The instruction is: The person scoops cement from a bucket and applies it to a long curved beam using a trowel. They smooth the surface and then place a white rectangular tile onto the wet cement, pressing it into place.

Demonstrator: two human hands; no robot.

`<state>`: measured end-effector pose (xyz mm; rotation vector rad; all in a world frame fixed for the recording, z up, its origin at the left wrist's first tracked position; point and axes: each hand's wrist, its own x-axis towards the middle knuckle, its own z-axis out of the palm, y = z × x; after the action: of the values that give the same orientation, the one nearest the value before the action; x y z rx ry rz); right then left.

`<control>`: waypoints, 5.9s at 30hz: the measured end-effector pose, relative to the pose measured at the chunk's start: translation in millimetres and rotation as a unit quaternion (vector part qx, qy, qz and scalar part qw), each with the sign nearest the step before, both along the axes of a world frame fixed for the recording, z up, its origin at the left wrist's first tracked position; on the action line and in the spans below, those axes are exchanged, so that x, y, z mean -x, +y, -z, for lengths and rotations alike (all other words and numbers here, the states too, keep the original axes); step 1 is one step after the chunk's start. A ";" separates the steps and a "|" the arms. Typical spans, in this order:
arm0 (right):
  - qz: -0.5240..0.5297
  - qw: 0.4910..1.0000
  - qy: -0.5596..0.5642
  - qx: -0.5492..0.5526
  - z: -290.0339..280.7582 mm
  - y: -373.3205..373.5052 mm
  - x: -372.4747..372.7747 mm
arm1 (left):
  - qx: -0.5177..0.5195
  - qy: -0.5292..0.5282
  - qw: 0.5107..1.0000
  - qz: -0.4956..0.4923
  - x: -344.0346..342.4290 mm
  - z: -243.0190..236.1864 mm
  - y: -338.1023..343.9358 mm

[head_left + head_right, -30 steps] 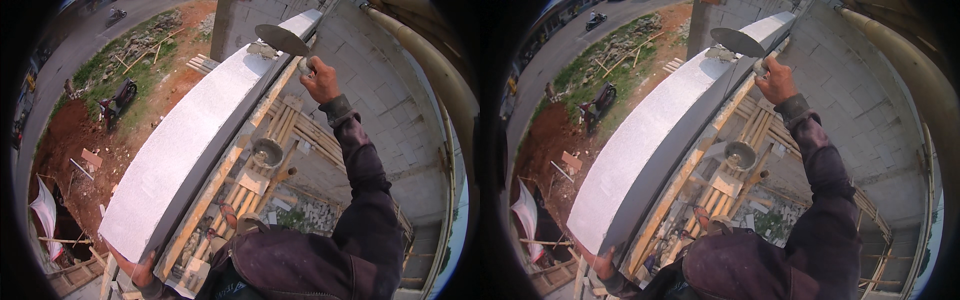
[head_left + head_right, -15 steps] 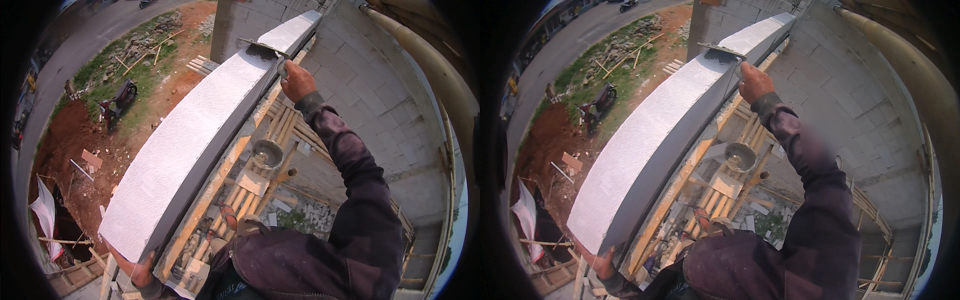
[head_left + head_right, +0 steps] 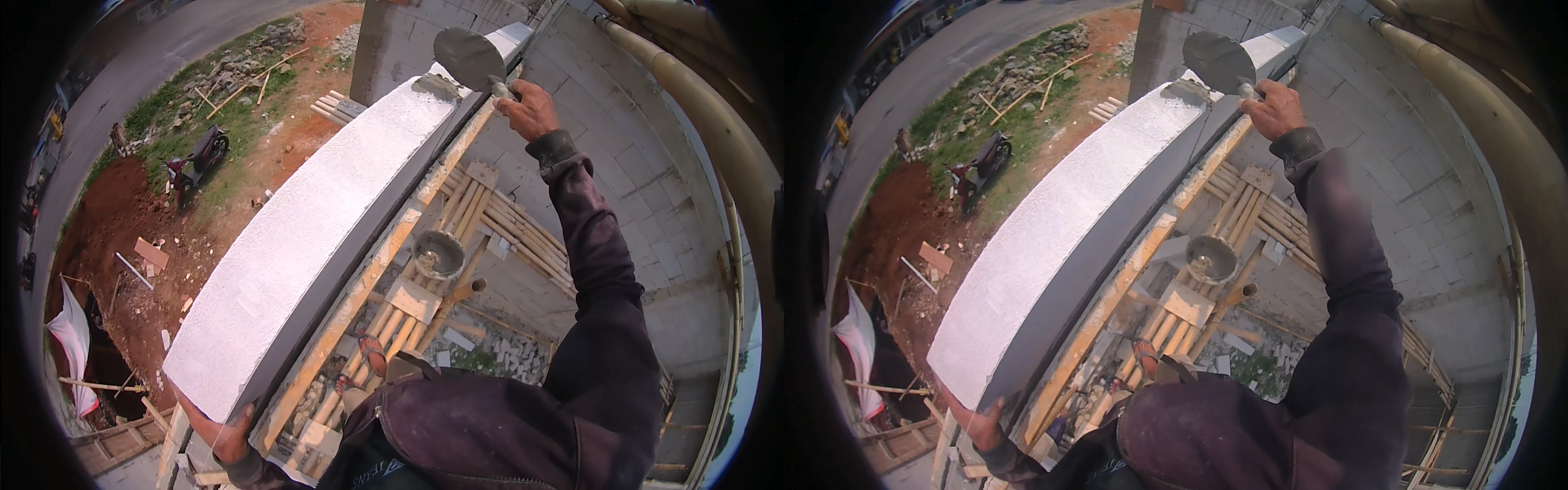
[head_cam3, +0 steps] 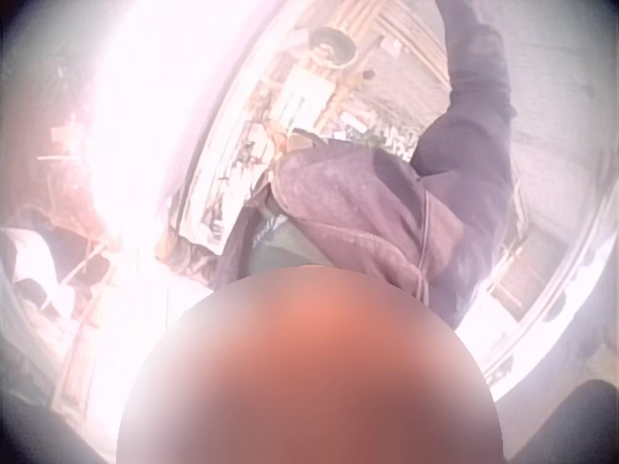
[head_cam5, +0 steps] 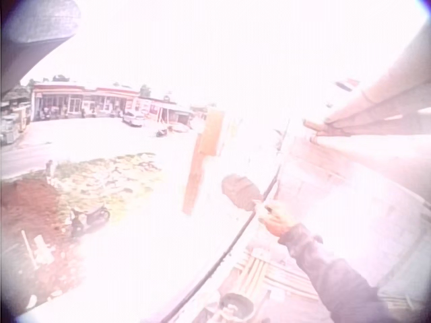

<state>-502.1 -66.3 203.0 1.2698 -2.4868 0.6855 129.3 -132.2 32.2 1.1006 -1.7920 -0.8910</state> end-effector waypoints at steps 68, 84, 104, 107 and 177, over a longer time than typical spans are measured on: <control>-0.177 0.947 0.036 -0.265 60.8 89.5 -237.3 | -0.060 -0.021 0.993 0.103 -13.8 -37.7 -21.0; -0.301 0.915 -0.082 -0.256 113.2 50.3 -294.1 | -0.117 0.030 0.991 0.056 -14.1 -28.1 -13.9; -0.063 0.950 0.109 -0.285 84.3 17.7 -14.9 | -0.061 -0.105 0.993 -0.012 -44.3 -20.1 -16.5; -0.039 0.950 0.125 -0.283 81.8 16.0 17.3 | -0.060 -0.110 0.992 -0.023 -45.7 -22.5 -15.0; 0.012 0.916 0.328 -0.232 141.9 33.3 73.6 | -0.101 -0.068 0.992 -0.047 -38.7 -30.8 -8.2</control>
<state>-575.7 -33.1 61.1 1.3209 -2.1233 -0.3387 168.1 -140.4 63.0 1.3918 -1.7716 -0.9760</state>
